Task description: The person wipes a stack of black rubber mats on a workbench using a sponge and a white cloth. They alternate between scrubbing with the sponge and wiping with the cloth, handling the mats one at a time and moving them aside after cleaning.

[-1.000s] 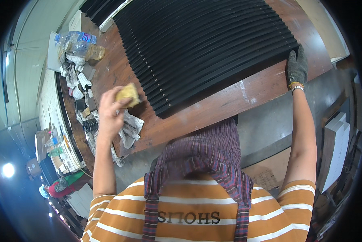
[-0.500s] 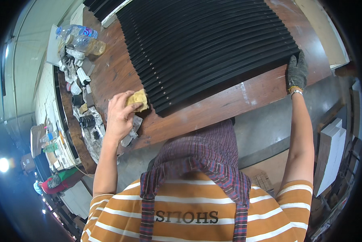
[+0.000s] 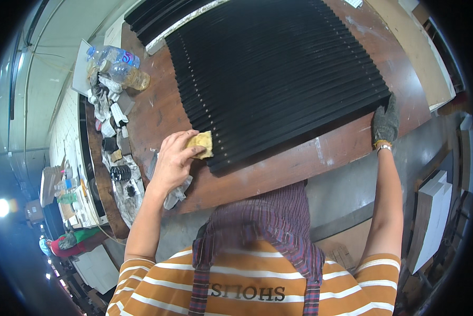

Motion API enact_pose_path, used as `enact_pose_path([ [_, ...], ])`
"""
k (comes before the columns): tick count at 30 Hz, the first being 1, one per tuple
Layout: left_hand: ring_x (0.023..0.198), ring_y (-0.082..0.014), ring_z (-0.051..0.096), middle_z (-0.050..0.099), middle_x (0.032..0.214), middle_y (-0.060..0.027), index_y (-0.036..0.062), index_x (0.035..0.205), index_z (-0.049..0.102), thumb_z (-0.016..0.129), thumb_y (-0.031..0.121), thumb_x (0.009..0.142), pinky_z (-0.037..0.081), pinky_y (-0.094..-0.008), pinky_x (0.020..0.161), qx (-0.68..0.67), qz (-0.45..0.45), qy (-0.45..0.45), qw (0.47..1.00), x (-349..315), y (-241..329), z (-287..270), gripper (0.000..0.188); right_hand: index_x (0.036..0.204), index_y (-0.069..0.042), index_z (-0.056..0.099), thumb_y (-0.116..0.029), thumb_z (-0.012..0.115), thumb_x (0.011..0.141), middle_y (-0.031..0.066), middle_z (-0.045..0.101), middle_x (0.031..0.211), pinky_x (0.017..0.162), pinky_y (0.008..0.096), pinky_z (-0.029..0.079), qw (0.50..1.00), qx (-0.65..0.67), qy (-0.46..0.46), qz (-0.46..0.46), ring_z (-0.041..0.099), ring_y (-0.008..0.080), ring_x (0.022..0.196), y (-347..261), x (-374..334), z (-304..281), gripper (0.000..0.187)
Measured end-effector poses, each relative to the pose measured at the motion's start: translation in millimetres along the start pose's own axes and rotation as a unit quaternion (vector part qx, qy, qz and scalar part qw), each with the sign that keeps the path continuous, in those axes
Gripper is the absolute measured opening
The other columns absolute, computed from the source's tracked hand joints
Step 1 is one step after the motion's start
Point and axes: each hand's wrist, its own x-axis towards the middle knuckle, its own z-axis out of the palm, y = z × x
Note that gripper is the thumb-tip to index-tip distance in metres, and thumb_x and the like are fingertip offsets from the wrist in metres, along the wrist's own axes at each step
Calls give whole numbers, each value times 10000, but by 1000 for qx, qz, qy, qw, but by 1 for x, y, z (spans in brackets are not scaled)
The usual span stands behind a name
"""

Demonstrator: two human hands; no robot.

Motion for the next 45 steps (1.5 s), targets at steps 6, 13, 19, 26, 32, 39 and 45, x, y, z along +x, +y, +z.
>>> enact_pose_path([
  [6, 1253, -357, 579, 652, 1331, -132, 89, 1049, 766, 673, -83, 729, 469, -459, 1060, 41, -156, 64, 985, 18, -42, -6, 374, 1523, 11, 463, -172, 567, 959, 237, 525, 1521, 1174, 418, 393, 1000, -29, -2, 12, 522, 382, 1384, 2, -1, 2, 602],
  [13, 1256, -359, 581, 648, 1351, -125, 72, 1066, 762, 638, -127, 686, 467, -447, 1085, 48, -63, 74, 994, 58, -85, 1, 447, 1521, 15, 465, -159, 572, 949, 232, 513, 1537, 1205, 406, 361, 999, -32, -5, 26, 495, 370, 1414, -4, -4, 0, 607],
  [19, 1283, -365, 568, 639, 1384, -137, 51, 1106, 761, 654, -96, 735, 458, -428, 1103, 48, -158, 125, 978, 89, -154, -11, 412, 1511, 27, 476, -130, 576, 951, 226, 516, 1540, 1222, 402, 335, 999, -34, -15, 35, 472, 363, 1437, -9, -6, -5, 589],
  [26, 1299, -375, 552, 622, 1412, -145, 70, 1183, 756, 638, -46, 803, 443, -430, 1132, 23, -161, 141, 977, 221, -189, -1, 414, 1510, 7, 479, -74, 591, 928, 201, 512, 1548, 1221, 419, 340, 998, -15, -15, 60, 472, 354, 1435, -16, -7, -7, 599],
  [32, 1315, -385, 545, 595, 1453, -157, 109, 1242, 738, 610, -26, 841, 439, -450, 1144, 23, -141, 121, 982, 307, -219, 14, 443, 1511, 5, 477, -30, 576, 930, 197, 515, 1544, 1218, 417, 342, 997, 15, -18, 67, 483, 351, 1423, -32, -7, -17, 591],
  [39, 1255, -408, 592, 665, 1323, -188, 73, 1179, 760, 593, -31, 842, 473, -463, 1094, 10, -215, 106, 971, 247, -262, -12, 389, 1516, 6, 468, -14, 574, 935, 225, 523, 1515, 1208, 418, 354, 996, 41, -20, 76, 490, 356, 1413, -33, -8, -17, 591],
  [45, 1283, -376, 590, 649, 1353, -194, 50, 1167, 752, 680, -61, 799, 458, -447, 1124, -60, -182, 181, 965, 153, -211, -6, 391, 1508, 24, 470, -60, 566, 984, 224, 537, 1509, 1200, 412, 349, 999, 10, -15, 45, 499, 357, 1405, -12, -6, -9, 540],
])
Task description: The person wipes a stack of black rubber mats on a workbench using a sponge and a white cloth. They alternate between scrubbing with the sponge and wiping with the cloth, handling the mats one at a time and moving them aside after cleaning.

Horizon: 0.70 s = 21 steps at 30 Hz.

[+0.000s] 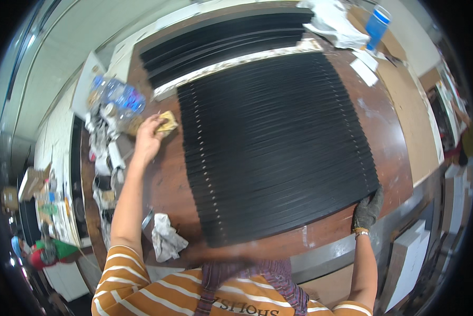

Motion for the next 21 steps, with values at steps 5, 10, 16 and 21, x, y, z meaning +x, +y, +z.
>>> enact_pose_path([
  [5, 1270, -384, 599, 643, 1363, -186, 24, 1170, 700, 713, -39, 777, 483, -433, 1090, -49, 13, 5, 999, -105, 42, -23, 398, 1502, 42, 469, -91, 539, 1028, 204, 556, 1498, 1185, 398, 346, 994, 94, -56, -29, 521, 327, 1372, 8, 7, 0, 497],
  [10, 1191, -380, 635, 681, 1285, -180, -12, 1135, 688, 777, 21, 752, 518, -447, 1025, 0, -98, 74, 992, -220, 28, -80, 394, 1520, 51, 435, -32, 519, 1002, 187, 517, 1546, 1210, 380, 322, 986, 150, -80, 4, 483, 299, 1416, 17, 14, 8, 532],
  [16, 1100, -386, 676, 717, 1181, -190, -46, 1142, 689, 818, 20, 721, 527, -443, 978, 91, -230, 227, 942, -370, -18, -125, 446, 1577, 41, 358, 20, 509, 944, 183, 470, 1593, 1232, 370, 288, 995, 64, -63, -34, 442, 289, 1458, 38, 23, 17, 651],
  [21, 1168, -383, 614, 680, 1278, -158, -7, 1180, 688, 789, 66, 785, 477, -463, 1033, 173, -392, 216, 878, -416, -48, -126, 413, 1555, 48, 391, -115, 534, 972, 222, 468, 1585, 1229, 390, 305, 993, 71, -80, -40, 441, 334, 1467, 34, 23, 16, 622],
])
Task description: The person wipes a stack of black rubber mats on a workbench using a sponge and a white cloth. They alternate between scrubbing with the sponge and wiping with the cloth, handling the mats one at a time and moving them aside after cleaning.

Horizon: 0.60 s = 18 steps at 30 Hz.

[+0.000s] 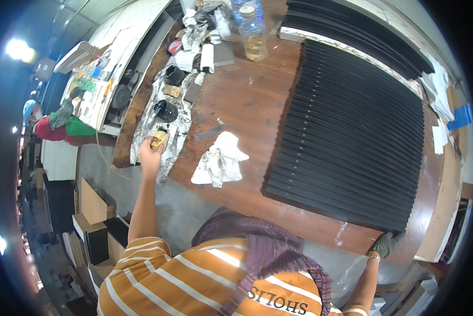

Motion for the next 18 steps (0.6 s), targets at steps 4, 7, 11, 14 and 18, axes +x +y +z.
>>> enact_pose_path([
  [4, 1301, -377, 534, 609, 1405, -166, -8, 1232, 682, 745, 103, 855, 431, -459, 1097, -15, 112, -35, 993, -3, 32, 11, 398, 1546, 45, 414, -50, 534, 943, 193, 533, 1532, 1198, 366, 332, 981, 185, -17, -53, 502, 301, 1399, -14, -2, -1, 621],
  [7, 1346, -404, 503, 566, 1457, -211, -18, 1367, 597, 763, 158, 860, 401, -471, 1131, -98, 163, -180, 965, -25, 79, 21, 562, 1547, 37, 420, -44, 543, 884, 222, 548, 1506, 1185, 384, 362, 997, 65, 39, -5, 527, 325, 1377, -22, -6, -1, 679],
  [11, 1348, -443, 488, 512, 1495, -251, 23, 1454, 528, 839, 263, 787, 378, -520, 1144, -40, 245, -238, 939, -61, 116, 30, 774, 1524, 36, 452, -113, 578, 900, 267, 538, 1498, 1190, 428, 370, 994, -76, 72, 25, 507, 385, 1400, -30, -12, -1, 654],
  [14, 1239, -408, 566, 610, 1346, -216, 21, 1349, 611, 830, 178, 775, 448, -492, 1063, -27, 248, -218, 944, -67, 118, 38, 634, 1505, 35, 476, -123, 596, 908, 264, 545, 1489, 1183, 436, 379, 992, -94, 74, 30, 511, 395, 1389, -34, -14, -2, 629],
  [18, 966, -314, 677, 706, 1045, -140, -16, 1129, 697, 769, 49, 824, 530, -401, 898, -137, 172, -192, 956, -49, 129, 33, 320, 1499, 31, 485, -119, 607, 903, 253, 554, 1483, 1175, 443, 387, 992, -94, 77, 21, 521, 396, 1375, -37, -16, -3, 627],
])
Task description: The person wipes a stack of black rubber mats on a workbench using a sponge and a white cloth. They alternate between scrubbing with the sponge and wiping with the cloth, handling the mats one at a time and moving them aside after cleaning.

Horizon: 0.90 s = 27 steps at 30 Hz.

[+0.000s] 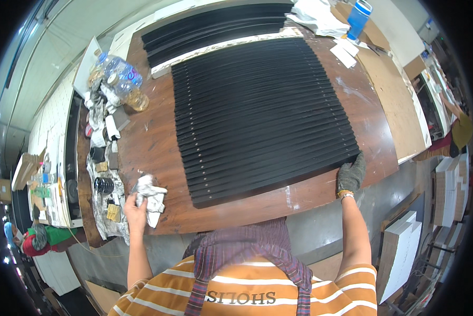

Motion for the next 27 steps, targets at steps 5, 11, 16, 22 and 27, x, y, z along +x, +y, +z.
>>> enact_pose_path([
  [5, 966, -168, 646, 701, 1091, -93, -57, 1232, 622, 667, 25, 910, 517, -330, 895, -346, -86, 32, 934, 57, 77, 9, 336, 1522, 12, 467, -114, 680, 849, 217, 526, 1519, 1221, 443, 318, 998, 53, -13, 0, 468, 371, 1421, 4, -8, -2, 716],
  [11, 1035, -435, 693, 620, 1287, -247, 20, 1308, 608, 655, 84, 859, 548, -499, 956, 91, 52, -38, 994, 99, 231, 145, 455, 1535, -45, 465, -203, 825, 772, 203, 509, 1536, 1233, 437, 309, 947, 258, -184, -49, 435, 359, 1453, 21, 35, -31, 859],
  [16, 913, -435, 706, 616, 1155, -243, 9, 1139, 670, 620, 80, 863, 607, -502, 795, 30, 235, -121, 964, 75, 426, 301, 289, 1535, -76, 478, -354, 880, 706, 183, 515, 1531, 1242, 463, 303, 917, 209, -262, -216, 436, 374, 1449, 28, 94, -39, 962],
  [22, 1080, -351, 678, 663, 1175, -154, 180, 1235, 726, 624, 19, 867, 567, -436, 902, -138, 435, -160, 875, 80, 568, 411, 414, 1541, -83, 479, -521, 871, 677, 185, 512, 1535, 1250, 508, 277, 890, 222, -257, -305, 426, 380, 1455, 30, 107, -29, 1045],
  [27, 1024, -326, 678, 682, 1080, -128, 206, 1113, 826, 652, -60, 749, 556, -418, 842, 88, 439, -146, 882, 116, 446, 317, 483, 1540, -72, 476, -518, 867, 676, 173, 518, 1536, 1259, 510, 264, 889, 228, -255, -304, 426, 374, 1459, 31, 108, -30, 1048],
])
